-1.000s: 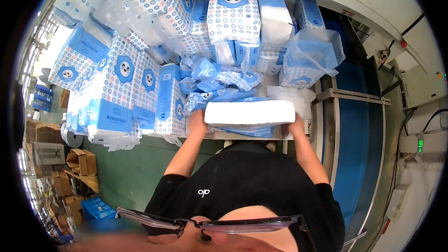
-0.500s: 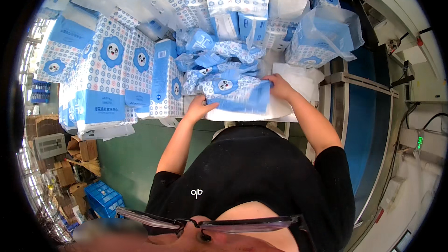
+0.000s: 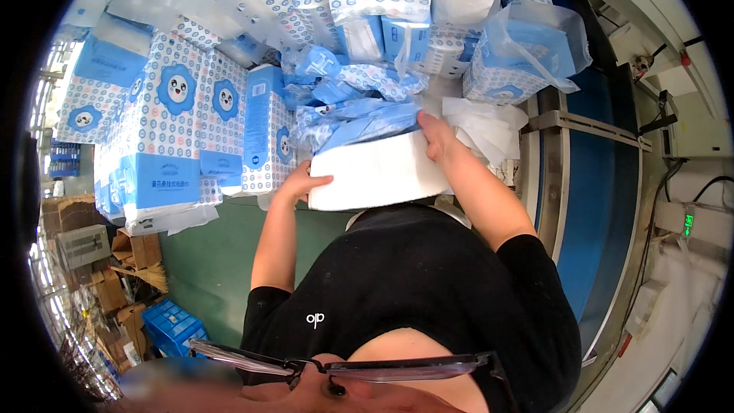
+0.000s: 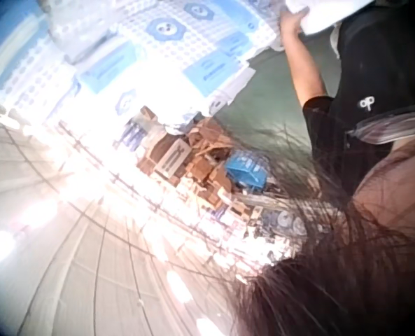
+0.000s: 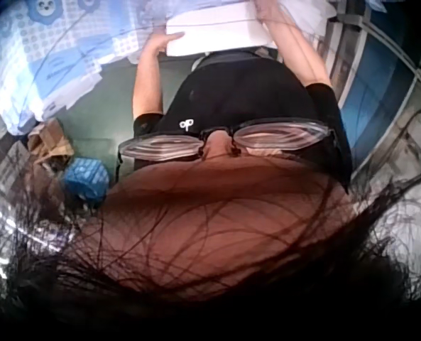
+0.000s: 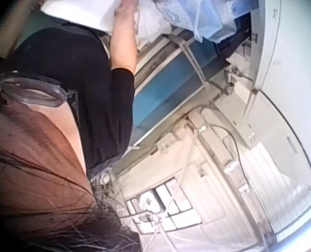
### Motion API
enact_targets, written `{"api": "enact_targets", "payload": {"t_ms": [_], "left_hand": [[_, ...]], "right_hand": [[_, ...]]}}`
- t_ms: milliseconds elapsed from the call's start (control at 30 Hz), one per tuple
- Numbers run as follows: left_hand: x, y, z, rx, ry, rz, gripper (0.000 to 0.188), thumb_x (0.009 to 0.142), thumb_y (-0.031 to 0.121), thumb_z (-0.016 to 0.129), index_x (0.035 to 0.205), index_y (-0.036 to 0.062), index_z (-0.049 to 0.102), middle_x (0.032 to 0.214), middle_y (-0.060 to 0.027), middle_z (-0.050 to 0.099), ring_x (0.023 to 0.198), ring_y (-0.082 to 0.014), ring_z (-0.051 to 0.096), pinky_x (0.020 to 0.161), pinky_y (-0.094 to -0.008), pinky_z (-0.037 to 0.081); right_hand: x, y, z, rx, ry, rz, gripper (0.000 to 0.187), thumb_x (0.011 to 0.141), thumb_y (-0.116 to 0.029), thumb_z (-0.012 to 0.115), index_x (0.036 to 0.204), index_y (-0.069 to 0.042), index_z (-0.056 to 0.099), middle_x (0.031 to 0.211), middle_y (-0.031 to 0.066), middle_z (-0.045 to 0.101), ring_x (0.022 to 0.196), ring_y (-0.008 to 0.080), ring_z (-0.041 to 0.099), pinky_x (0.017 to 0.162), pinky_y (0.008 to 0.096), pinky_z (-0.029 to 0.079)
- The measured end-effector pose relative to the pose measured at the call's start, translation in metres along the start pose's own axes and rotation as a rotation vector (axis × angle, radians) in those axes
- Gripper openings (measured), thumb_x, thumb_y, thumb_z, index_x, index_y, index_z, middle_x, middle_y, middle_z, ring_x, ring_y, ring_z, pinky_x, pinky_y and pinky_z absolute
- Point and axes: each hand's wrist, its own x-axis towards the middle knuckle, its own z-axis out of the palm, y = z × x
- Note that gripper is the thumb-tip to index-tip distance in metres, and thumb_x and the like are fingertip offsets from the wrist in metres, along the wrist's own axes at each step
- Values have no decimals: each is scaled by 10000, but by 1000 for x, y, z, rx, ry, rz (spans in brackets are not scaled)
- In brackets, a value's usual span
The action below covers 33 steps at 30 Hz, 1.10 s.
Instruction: The person removes wrapped tissue packs from large plastic bundles, tears open the blue plastic packaging, and places the inner stacks of white tissues onto a blue conveyor belt.
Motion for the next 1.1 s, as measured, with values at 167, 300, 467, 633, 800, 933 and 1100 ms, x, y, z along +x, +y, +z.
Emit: {"api": "enact_targets", "payload": {"t_ms": [167,300,467,633,800,933,1100], "left_hand": [[-25,13,8,-65,-140,-40,1026,655,280,879,1483,163,285,1329,-146,551,1158,-352,582,760,-596,540],[-44,8,18,-126,200,208,888,713,253,838,1435,57,361,1268,-159,595,1143,-314,597,797,-510,550],[-69,34,49,415,902,548,599,778,232,776,1254,-37,533,1172,-209,613,1102,-372,583,939,-509,442],[-51,75,118,670,666,1125,306,795,170,741,1065,58,649,1144,-141,621,1129,-376,545,952,-479,440],[0,127,198,956,330,1243,261,855,301,662,1012,95,687,1295,-123,553,1303,-357,419,1094,-538,303],[16,104,194,1139,256,1120,239,876,298,627,940,77,692,1332,-124,539,1369,-345,353,1118,-560,260],[9,97,187,1110,155,1162,199,864,258,638,854,68,693,1348,-91,542,1405,-338,321,1138,-544,248]], "right_hand": [[64,15,-45,-61,24,-22,416,1028,-379,440,1319,-83,479,1354,146,524,1171,324,581,930,524,512],[40,7,-55,470,6,-103,453,1040,-422,370,1328,-84,454,1316,125,541,1185,315,557,977,568,469],[74,24,-63,380,130,-18,474,1023,-494,379,1322,-135,461,1349,114,512,1213,420,486,951,695,365],[33,17,-39,102,-50,-139,413,1025,-462,390,1348,-211,446,1245,61,558,1049,331,548,774,597,456],[49,-5,-56,-624,-49,-117,381,984,-276,442,1362,-231,458,1157,47,596,779,228,592,665,413,494],[49,-39,-37,-591,-35,-230,389,1020,-342,423,1384,-205,431,1171,74,584,853,244,631,710,461,539],[87,-74,24,-210,-217,-520,499,994,-368,501,1416,-130,388,1292,147,545,969,311,640,853,443,531]]}}
